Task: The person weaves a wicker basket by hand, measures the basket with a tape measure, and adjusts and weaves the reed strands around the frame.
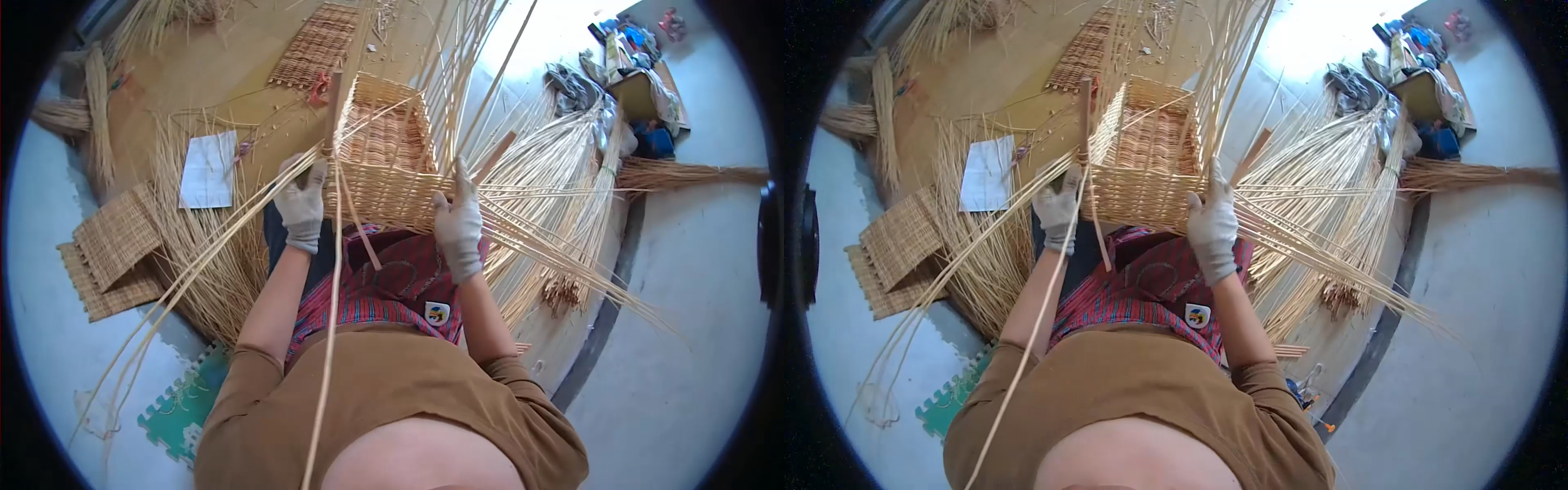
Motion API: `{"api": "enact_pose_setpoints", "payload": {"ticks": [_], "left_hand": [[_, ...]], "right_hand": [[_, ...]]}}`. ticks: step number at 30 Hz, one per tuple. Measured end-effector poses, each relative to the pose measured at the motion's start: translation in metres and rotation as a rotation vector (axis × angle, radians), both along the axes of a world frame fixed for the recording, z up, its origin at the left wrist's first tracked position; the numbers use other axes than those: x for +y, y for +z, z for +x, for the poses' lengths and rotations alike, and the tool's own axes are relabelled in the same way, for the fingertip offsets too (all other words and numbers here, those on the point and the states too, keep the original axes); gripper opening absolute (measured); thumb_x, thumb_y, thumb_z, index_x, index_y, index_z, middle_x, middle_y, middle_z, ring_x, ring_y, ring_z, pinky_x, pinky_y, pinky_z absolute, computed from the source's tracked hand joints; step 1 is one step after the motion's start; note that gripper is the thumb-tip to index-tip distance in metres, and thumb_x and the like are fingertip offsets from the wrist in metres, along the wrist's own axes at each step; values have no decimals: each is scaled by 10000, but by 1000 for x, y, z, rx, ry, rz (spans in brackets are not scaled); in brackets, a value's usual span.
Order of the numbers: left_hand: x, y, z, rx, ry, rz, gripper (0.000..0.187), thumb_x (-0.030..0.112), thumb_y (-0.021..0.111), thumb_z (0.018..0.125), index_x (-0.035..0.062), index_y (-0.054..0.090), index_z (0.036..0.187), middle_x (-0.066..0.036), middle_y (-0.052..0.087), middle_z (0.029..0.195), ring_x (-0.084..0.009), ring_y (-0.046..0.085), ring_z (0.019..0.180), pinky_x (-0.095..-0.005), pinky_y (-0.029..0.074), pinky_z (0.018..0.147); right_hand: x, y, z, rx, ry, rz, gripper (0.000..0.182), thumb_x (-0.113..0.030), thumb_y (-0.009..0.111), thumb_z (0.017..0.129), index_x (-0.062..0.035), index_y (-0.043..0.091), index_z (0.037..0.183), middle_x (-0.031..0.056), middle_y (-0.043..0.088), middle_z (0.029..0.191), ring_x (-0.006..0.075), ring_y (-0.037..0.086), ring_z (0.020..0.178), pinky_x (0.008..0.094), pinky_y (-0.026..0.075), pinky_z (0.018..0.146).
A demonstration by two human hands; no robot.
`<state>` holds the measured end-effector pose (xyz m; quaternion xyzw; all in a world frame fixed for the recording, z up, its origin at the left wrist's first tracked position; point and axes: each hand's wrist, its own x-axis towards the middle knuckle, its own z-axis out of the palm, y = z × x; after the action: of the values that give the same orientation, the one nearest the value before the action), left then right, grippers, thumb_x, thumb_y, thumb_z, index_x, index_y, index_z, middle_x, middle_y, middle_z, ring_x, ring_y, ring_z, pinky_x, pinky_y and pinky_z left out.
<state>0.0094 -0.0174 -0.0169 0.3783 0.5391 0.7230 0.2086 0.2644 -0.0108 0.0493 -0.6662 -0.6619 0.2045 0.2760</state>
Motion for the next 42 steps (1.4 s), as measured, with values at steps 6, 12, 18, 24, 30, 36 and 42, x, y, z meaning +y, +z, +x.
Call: {"api": "enact_pose_setpoints", "payload": {"ticks": [6, 12, 18, 24, 30, 36, 42], "left_hand": [[-21, -63, -12, -315, -247, 113, 340, 263, 693, 958, 4, 641, 1172, -56, 671, 1066, -175, 639, 893, -263, 525, 813], [23, 26, -83, -270, -917, -211, 510, 92, 759, 872, 48, 559, 1339, -38, 604, 1117, -138, 602, 983, -285, 505, 908], [56, 16, -73, 306, -1004, -211, 469, 94, 792, 860, 106, 561, 1268, 6, 540, 1100, -126, 521, 1026, -307, 449, 959], [38, 2, -28, 173, -576, -100, 404, 55, 741, 881, 117, 530, 1220, 6, 545, 1066, -116, 516, 959, -303, 475, 887], [39, -3, -9, 70, -413, -208, 297, 41, 687, 879, 126, 575, 1140, 23, 532, 871, -57, 513, 719, -223, 474, 642], [44, 0, 13, -248, -206, -143, 338, -40, 665, 798, 58, 614, 1118, -2, 581, 947, -79, 528, 744, -251, 494, 683], [-7, 1, 28, 486, -165, -257, 482, 75, 764, 815, 65, 551, 1248, -135, 586, 1206, -266, 623, 1032, -370, 528, 862]], "right_hand": [[-39, 27, -121, 45, 638, 38, 360, -227, 651, 932, -211, 624, 1290, 132, 669, 883, 350, 667, 854, 446, 544, 744], [-45, 40, -147, 38, 786, 92, 223, -208, 684, 890, -153, 700, 1105, 131, 674, 872, 344, 668, 821, 451, 532, 704], [-39, -8, -55, 687, 144, -75, 121, -125, 644, 961, -70, 726, 1031, 47, 723, 935, 177, 660, 762, 326, 526, 647], [49, -23, -77, 928, 125, 426, 316, -33, 621, 960, 27, 605, 1270, 143, 655, 1207, 170, 676, 935, 305, 556, 800], [108, 76, -122, 739, 234, 177, 544, -62, 582, 986, -183, 428, 1493, 165, 570, 1389, 223, 665, 1104, 330, 571, 828], [6, -51, 8, 1079, -14, 28, 307, -141, 569, 1035, -73, 516, 1330, 83, 695, 1111, 140, 656, 847, 215, 526, 656], [10, -53, 23, 1016, -146, 14, 177, -156, 622, 1011, -29, 630, 1134, 60, 730, 945, 103, 673, 755, 205, 489, 528]]}}
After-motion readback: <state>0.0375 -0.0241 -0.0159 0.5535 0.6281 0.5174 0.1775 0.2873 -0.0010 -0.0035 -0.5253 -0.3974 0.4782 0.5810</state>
